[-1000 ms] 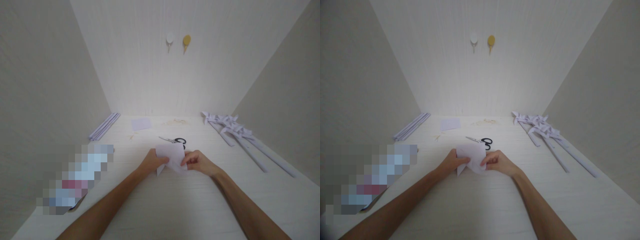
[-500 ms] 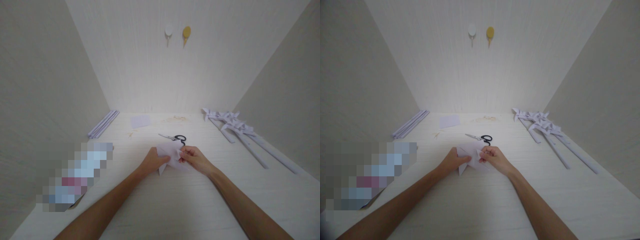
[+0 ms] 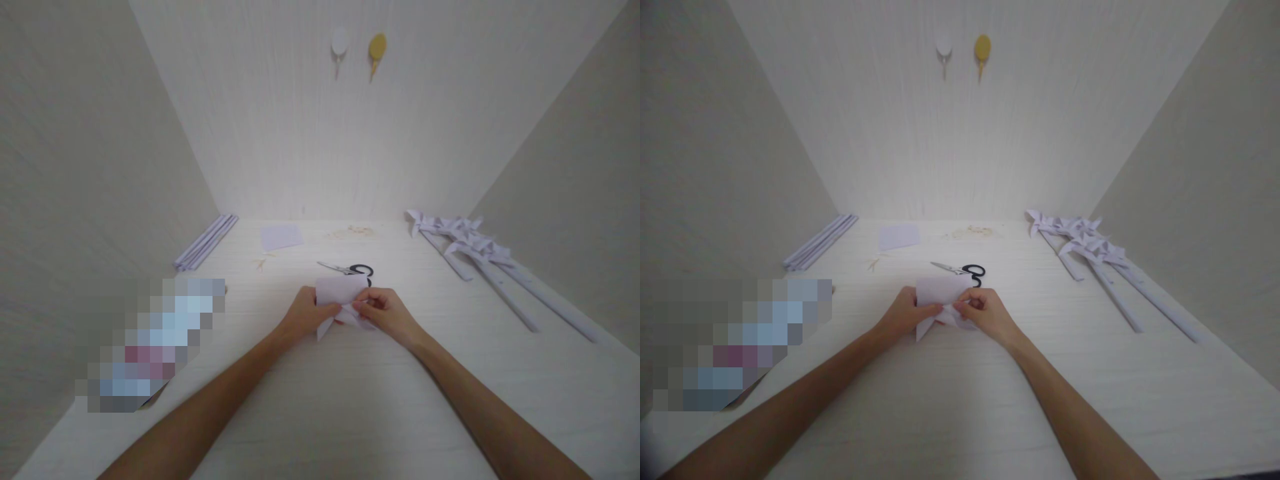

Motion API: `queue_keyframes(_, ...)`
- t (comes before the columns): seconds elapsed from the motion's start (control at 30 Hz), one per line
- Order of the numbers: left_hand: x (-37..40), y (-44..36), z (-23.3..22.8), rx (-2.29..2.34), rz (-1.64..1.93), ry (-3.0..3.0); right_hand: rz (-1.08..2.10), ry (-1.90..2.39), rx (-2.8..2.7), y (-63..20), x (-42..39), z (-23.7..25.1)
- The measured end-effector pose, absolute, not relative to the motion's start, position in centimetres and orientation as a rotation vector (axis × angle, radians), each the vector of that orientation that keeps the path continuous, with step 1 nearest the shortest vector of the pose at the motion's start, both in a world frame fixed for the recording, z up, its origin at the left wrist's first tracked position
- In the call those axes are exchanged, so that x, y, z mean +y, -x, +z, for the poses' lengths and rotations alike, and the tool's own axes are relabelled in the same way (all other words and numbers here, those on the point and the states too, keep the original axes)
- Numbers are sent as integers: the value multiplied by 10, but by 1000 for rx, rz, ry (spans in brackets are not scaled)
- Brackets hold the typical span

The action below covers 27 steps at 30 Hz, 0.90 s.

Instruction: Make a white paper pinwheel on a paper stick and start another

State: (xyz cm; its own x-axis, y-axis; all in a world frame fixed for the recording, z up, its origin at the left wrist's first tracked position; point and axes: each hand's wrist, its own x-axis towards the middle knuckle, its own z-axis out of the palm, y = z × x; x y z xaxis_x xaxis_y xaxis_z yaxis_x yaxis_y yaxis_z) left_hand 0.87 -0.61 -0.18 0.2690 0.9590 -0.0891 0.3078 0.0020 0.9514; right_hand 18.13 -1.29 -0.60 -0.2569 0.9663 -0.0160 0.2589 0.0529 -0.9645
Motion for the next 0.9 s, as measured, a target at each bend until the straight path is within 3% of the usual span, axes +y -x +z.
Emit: queue_keyframes(0.9,-5,-10,-3,1229,749,-1560,927,1388,-1706,-175,-14,-6)
